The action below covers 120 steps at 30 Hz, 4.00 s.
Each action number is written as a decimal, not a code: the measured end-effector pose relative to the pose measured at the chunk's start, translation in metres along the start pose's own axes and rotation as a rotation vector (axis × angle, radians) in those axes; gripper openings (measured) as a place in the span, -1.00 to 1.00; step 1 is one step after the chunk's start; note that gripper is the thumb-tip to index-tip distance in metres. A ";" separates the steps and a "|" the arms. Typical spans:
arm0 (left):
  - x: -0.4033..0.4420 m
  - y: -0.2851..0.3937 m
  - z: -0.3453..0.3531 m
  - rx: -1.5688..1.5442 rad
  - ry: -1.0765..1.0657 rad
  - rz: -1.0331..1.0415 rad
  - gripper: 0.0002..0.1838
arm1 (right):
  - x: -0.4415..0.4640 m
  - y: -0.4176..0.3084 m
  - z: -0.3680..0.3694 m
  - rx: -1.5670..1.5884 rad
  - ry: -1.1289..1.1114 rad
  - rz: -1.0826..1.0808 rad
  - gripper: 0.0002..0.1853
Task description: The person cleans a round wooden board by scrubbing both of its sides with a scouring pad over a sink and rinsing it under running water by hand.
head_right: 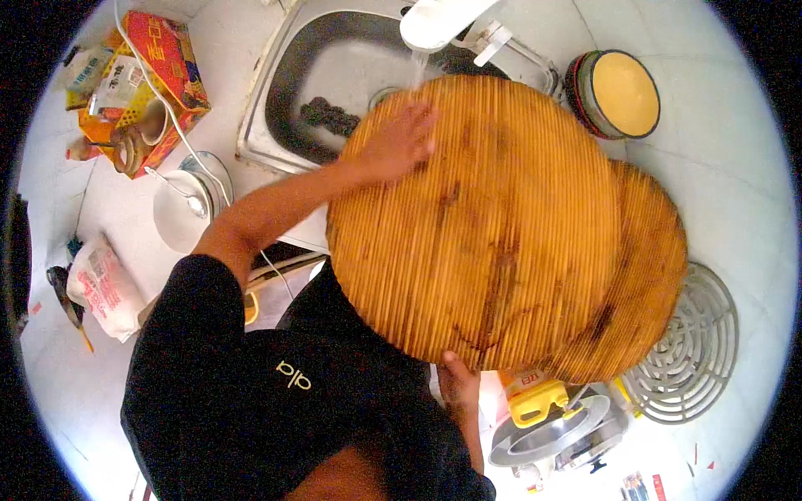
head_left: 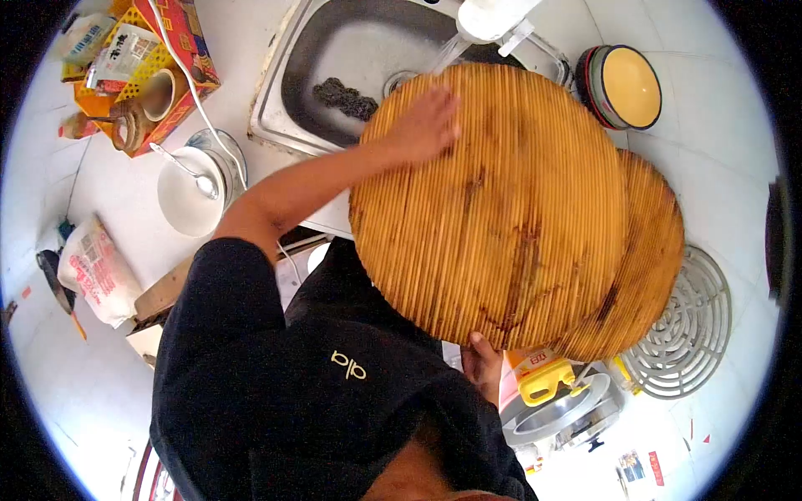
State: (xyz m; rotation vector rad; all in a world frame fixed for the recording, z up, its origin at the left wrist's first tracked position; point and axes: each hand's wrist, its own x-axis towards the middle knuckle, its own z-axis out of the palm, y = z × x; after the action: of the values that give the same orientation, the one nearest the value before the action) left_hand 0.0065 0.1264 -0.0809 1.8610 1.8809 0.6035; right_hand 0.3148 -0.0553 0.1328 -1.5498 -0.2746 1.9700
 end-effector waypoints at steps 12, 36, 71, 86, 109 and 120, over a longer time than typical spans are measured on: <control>0.059 -0.081 0.015 0.050 -0.257 -0.370 -0.35 | -0.021 -0.007 0.005 -0.081 0.188 0.010 -0.16; 0.056 -0.112 0.017 -1.599 -0.431 -0.719 -0.45 | -0.018 0.019 0.028 -0.030 0.058 -0.101 -0.20; -0.103 0.046 -0.409 -0.819 0.252 -0.593 -0.69 | 0.112 0.004 -0.009 0.097 -0.225 0.082 -0.35; -0.114 0.101 -0.459 -0.461 0.467 -0.389 -0.63 | 0.101 0.016 -0.148 0.491 0.324 -0.476 -0.32; -0.126 0.106 -0.525 -0.276 0.701 -0.213 -0.65 | -0.010 0.018 -0.025 0.262 -0.029 -0.419 -0.50; -0.123 0.139 -0.572 -0.078 0.718 -0.153 -0.68 | 0.030 0.060 0.076 0.316 -0.091 -0.089 -0.53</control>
State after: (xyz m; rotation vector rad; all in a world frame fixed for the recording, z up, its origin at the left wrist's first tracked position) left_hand -0.2098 -0.0015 0.4658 1.5371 2.3472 1.4047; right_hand 0.2197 -0.0696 0.1003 -1.2293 -0.0624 1.9100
